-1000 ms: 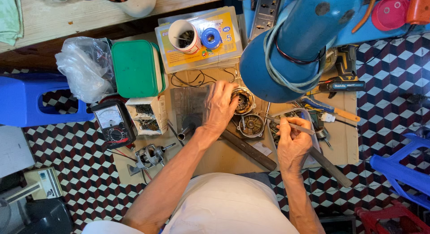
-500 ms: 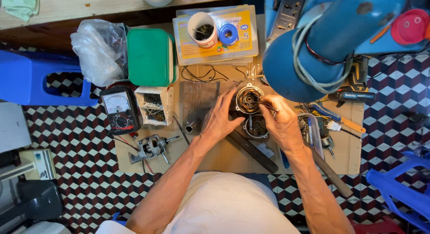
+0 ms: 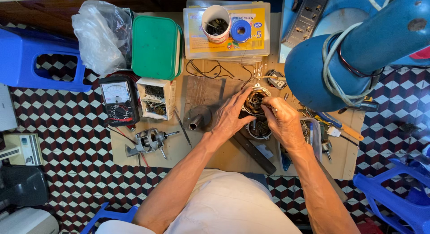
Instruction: The person disassembles and reassembles small electrical components on a workbench. They use a screwdriver, hammer, and pliers to manipulate parts, including a cylindrical housing and a fan-like rotor, then place the components back on the table.
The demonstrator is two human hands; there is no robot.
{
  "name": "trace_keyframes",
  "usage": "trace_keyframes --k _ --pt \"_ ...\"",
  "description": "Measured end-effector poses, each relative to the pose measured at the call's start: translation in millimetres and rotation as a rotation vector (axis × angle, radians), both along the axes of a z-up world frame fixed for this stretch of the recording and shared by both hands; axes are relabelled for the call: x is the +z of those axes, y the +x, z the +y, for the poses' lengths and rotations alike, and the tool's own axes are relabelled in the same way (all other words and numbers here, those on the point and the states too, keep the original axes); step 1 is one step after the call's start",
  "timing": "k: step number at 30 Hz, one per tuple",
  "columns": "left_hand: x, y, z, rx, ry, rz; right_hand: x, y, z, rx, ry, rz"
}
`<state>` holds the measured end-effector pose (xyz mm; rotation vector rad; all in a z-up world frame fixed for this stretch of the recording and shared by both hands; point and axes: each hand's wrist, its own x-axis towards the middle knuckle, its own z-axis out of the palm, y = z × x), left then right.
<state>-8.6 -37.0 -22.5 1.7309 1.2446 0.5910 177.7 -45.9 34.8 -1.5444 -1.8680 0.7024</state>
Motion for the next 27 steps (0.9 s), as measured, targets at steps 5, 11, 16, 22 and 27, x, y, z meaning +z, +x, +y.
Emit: trace_keyframes --k 5,11,16,22,27 --pt "-4 0 -2 0.01 -0.045 0.001 -4 -1 5 0.043 0.018 -0.027" --pt "-11 1 -2 0.021 -0.054 -0.005 -7 -1 10 0.033 -0.025 -0.037" --pt "-13 0 -2 0.023 -0.052 -0.012 -9 -2 11 0.068 -0.001 -0.045" --pt "-12 0 -1 0.01 -0.078 0.024 -14 -3 10 0.07 0.005 -0.076" --pt "-14 0 -1 0.011 -0.064 0.029 -17 -2 11 0.076 0.01 -0.071"
